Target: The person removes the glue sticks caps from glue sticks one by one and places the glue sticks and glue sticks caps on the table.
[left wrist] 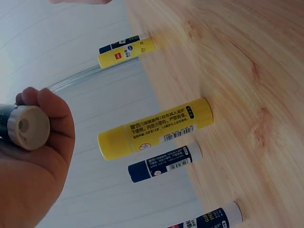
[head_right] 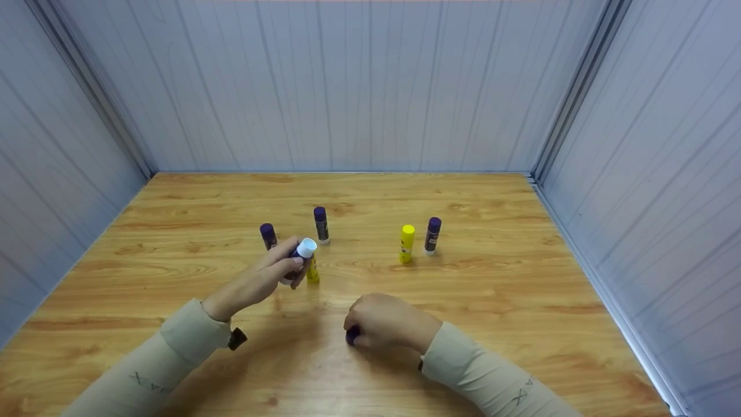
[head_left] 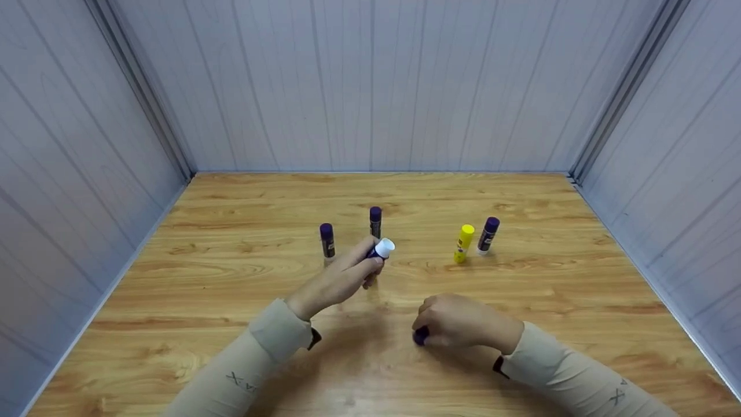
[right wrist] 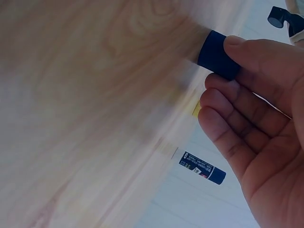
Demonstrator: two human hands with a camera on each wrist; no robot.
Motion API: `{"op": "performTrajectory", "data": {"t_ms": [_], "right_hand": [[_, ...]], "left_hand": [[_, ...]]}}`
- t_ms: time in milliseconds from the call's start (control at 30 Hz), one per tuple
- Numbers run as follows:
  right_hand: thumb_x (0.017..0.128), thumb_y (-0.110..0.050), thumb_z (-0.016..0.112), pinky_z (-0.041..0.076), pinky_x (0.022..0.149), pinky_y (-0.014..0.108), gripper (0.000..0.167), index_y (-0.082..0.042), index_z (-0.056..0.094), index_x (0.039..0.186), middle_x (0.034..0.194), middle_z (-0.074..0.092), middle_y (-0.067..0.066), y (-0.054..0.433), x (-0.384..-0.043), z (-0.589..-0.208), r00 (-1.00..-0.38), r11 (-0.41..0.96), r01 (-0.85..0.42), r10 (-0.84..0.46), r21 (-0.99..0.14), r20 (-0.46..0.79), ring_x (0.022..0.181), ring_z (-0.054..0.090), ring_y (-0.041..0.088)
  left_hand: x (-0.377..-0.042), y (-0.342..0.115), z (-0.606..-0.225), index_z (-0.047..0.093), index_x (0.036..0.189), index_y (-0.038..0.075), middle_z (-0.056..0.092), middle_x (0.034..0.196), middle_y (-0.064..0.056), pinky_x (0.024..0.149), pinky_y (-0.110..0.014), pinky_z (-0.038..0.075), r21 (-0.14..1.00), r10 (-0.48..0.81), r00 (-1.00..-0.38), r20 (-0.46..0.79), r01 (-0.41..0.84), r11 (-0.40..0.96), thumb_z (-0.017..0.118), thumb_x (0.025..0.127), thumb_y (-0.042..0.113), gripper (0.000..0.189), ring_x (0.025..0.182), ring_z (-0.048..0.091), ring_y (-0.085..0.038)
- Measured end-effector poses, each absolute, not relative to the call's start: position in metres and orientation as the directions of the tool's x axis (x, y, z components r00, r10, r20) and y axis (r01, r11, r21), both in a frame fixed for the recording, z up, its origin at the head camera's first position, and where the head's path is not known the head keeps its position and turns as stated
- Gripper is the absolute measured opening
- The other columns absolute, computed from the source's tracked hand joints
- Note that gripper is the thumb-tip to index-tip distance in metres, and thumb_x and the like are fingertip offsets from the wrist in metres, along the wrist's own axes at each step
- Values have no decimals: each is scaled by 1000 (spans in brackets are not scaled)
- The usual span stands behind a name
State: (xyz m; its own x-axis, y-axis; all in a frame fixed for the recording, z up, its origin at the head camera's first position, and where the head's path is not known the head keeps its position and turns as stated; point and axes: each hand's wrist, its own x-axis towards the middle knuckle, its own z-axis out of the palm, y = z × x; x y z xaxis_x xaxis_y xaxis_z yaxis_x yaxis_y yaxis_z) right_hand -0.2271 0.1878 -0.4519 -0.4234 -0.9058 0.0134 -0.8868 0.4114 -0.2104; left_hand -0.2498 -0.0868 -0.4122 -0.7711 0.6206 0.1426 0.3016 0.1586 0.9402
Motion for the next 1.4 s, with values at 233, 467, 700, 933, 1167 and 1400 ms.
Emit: {"op": "performTrajectory", "data": {"t_ms": [233,467,700,933,1167,1400], "right_hand": [[91,-10,83,60,81,26,17,-9,82,108,95,77,3,191,-228,-453,-431,416,-880,-902,-227,14,87,70,11],[90,-10,83,59,81,25,17,-9,82,107,95,77,3,191,-228,-452,-415,401,-891,-909,-213,24,86,70,12],[91,-9,82,58,81,25,16,-9,82,107,93,76,2,190,-229,-451,-430,421,-880,-903,-219,-8,86,69,11],[92,-10,82,58,82,25,16,-9,82,109,94,76,2,190,-229,-450,-449,441,-862,-893,-251,-28,86,68,10],[93,-11,83,57,80,24,16,-9,82,109,92,75,1,190,-230,-451,-450,444,-860,-892,-252,-35,84,66,9],[91,-10,82,58,81,27,16,-8,83,107,92,78,2,189,-230,-451,-447,438,-862,-894,-255,-25,84,69,11]], "left_hand": [[-251,-88,-419,58,123,5,63,103,-6,83,-34,55,894,719,-680,145,402,199,56,114,23,21,93,63,-19],[-254,-90,-423,74,117,11,75,107,-4,82,-32,62,821,778,-599,190,532,210,76,104,19,16,96,69,-10],[-254,-93,-425,79,111,13,79,105,0,89,-34,64,827,797,-601,68,480,291,86,95,18,18,92,73,-7],[-253,-92,-431,74,104,4,75,100,-1,88,-29,61,821,827,-561,-44,452,350,88,90,9,20,89,68,-3],[-251,-92,-436,75,101,10,71,96,10,83,-21,54,768,820,-564,-94,484,420,90,88,13,20,89,65,-8],[-250,-93,-438,75,102,9,73,99,7,84,-22,57,753,825,-555,-109,495,433,87,88,8,19,91,68,-12]]}}
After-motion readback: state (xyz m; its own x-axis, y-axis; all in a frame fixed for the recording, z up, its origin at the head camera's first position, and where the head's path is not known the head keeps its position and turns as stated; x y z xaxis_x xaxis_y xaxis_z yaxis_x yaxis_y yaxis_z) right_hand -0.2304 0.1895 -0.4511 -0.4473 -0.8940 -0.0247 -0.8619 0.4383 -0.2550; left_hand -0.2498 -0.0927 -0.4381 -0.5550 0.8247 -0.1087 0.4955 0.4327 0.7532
